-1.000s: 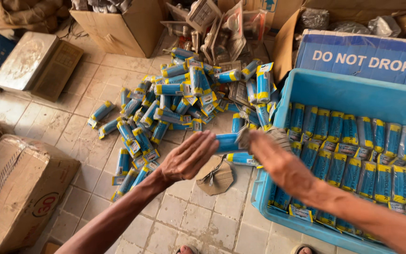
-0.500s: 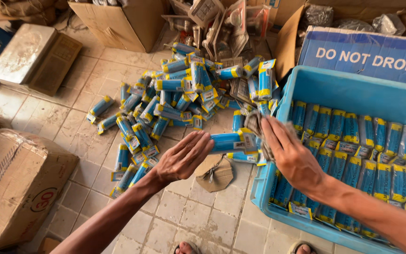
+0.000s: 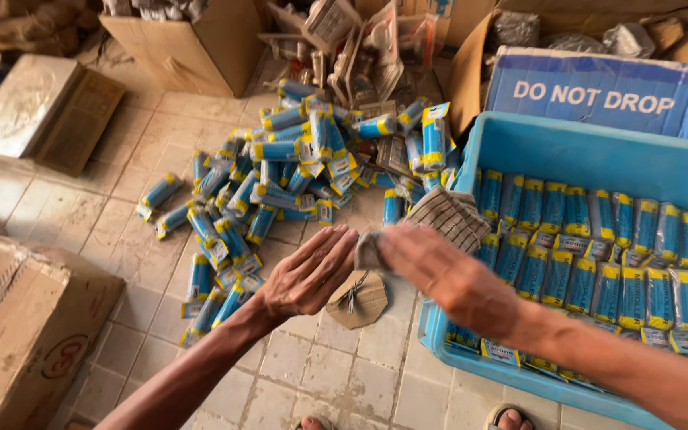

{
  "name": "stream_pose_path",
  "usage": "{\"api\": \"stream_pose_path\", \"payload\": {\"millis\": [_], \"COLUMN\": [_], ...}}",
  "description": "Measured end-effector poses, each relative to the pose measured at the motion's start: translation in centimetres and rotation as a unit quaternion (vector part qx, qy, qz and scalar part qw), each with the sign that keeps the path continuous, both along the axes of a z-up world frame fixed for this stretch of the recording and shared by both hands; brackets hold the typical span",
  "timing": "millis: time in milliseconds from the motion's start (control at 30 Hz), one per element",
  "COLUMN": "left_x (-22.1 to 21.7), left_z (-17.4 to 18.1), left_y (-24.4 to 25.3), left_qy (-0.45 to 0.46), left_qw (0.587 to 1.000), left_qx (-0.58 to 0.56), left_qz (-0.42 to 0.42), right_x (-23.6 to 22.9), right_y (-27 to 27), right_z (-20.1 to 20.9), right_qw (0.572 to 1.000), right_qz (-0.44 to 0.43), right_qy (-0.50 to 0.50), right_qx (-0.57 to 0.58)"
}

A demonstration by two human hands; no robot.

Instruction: The person picks up paint rollers from a pile on the floor, wipes each one with a cloth, and places them into a blue plastic bin.

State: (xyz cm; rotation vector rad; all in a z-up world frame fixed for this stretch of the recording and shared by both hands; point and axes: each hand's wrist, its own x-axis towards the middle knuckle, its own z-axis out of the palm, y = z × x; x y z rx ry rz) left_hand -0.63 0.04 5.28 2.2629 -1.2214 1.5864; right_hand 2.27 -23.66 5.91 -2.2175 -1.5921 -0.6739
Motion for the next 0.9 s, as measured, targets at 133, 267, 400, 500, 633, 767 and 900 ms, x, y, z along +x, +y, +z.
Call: {"api": "stream_pose_path", "payload": {"millis": [133, 267, 400, 500, 633, 767, 900], "left_x": [0.3, -0.2, 0.1, -0.1, -0.7, -0.9, -0.5], "left_z": [0.7, -0.3, 0.1, -0.4, -0.9, -2.1, -2.4], "left_y": [1.4, 2.5, 2.2, 2.5, 2.6, 2.4, 1.7], "left_qy": [-0.010, 0.019, 0.036, 0.045, 0.058, 0.080, 0.071], "left_qw": [1.000, 0.999, 0.999, 0.998, 0.997, 0.996, 0.997], "left_qx": [0.016, 0.008, -0.011, -0.019, -0.015, -0.015, -0.005], "left_qz": [0.013, 0.049, 0.039, 0.038, 0.042, 0.026, 0.005], "right_x": [2.6, 4.9, 5.2, 4.4, 5.3, 5.7, 7.8], "right_y": [-3.2, -4.9, -4.3, -3.0, -6.3, -9.1, -12.7], "right_z": [-4.8, -0.8, 2.5, 0.1, -5.9, -9.2, -13.3], "right_qw": [0.995, 0.972, 0.906, 0.774, 0.545, 0.446, 0.475], "right_qz": [-0.057, -0.177, -0.207, -0.276, -0.384, -0.363, -0.424], "right_qy": [0.067, 0.149, 0.271, 0.471, 0.699, 0.788, 0.758], "right_qx": [-0.048, 0.045, 0.251, 0.321, 0.259, 0.219, 0.138]}}
